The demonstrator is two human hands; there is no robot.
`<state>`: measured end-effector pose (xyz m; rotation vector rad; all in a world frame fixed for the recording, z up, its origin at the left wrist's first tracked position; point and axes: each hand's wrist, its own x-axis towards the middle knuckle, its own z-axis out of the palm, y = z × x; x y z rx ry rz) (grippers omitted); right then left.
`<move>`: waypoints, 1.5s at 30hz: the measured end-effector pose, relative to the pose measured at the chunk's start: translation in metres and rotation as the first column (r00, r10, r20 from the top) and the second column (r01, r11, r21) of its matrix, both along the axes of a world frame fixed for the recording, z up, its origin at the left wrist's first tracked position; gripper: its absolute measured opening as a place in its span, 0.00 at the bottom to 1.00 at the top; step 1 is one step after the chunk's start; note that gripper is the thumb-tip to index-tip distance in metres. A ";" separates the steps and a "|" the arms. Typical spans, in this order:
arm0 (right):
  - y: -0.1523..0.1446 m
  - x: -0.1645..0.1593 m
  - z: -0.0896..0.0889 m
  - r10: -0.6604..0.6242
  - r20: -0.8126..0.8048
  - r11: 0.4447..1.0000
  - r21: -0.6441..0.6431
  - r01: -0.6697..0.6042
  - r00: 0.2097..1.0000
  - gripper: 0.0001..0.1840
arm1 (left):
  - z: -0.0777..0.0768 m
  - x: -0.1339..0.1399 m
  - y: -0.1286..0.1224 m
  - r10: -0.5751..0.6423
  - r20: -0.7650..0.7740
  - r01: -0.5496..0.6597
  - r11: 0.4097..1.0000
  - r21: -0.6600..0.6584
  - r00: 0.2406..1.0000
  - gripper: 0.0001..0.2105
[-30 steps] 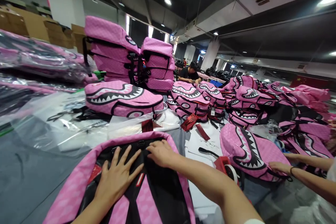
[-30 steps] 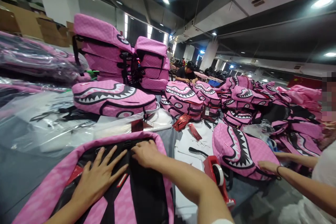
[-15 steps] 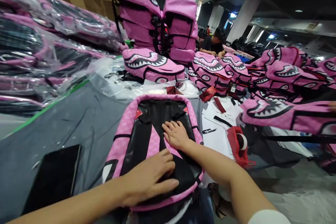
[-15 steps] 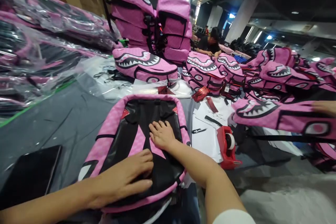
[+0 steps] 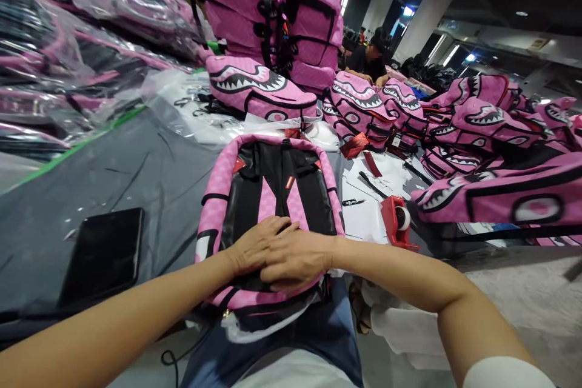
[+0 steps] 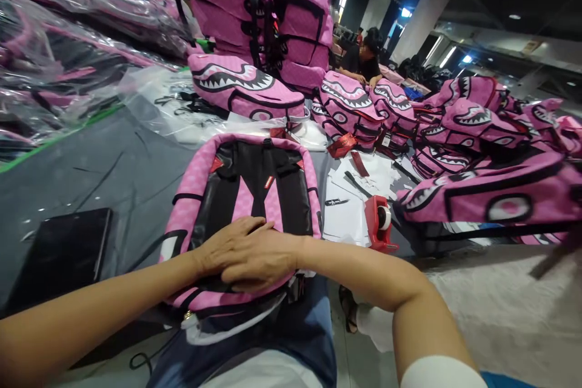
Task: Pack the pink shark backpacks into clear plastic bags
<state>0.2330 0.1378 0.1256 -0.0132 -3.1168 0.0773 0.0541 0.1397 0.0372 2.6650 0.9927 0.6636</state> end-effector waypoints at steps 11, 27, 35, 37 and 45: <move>0.019 -0.010 -0.057 0.061 0.122 0.995 0.065 -0.069 0.991 0.12 | -0.020 -0.001 0.015 0.466 -0.072 -0.459 0.883 0.095 0.882 0.23; 0.102 0.012 -0.030 -0.849 -0.313 0.463 -0.055 0.885 0.425 0.29 | 0.015 -0.016 -0.021 0.303 -0.196 -0.307 0.952 0.006 0.933 0.40; 0.122 0.016 -0.034 -0.859 -0.076 0.505 0.037 0.862 0.506 0.25 | 0.029 0.004 0.084 0.492 -0.097 -0.485 0.870 0.085 0.865 0.35; 0.140 0.008 -0.005 -0.858 -0.022 0.511 0.070 0.856 0.514 0.19 | 0.008 0.007 0.089 0.504 -0.077 -0.503 0.864 0.036 0.860 0.36; 0.256 -0.143 0.042 -0.742 -0.100 0.663 0.036 0.748 0.662 0.14 | -0.030 0.006 0.089 0.500 0.046 -0.498 0.844 0.199 0.865 0.46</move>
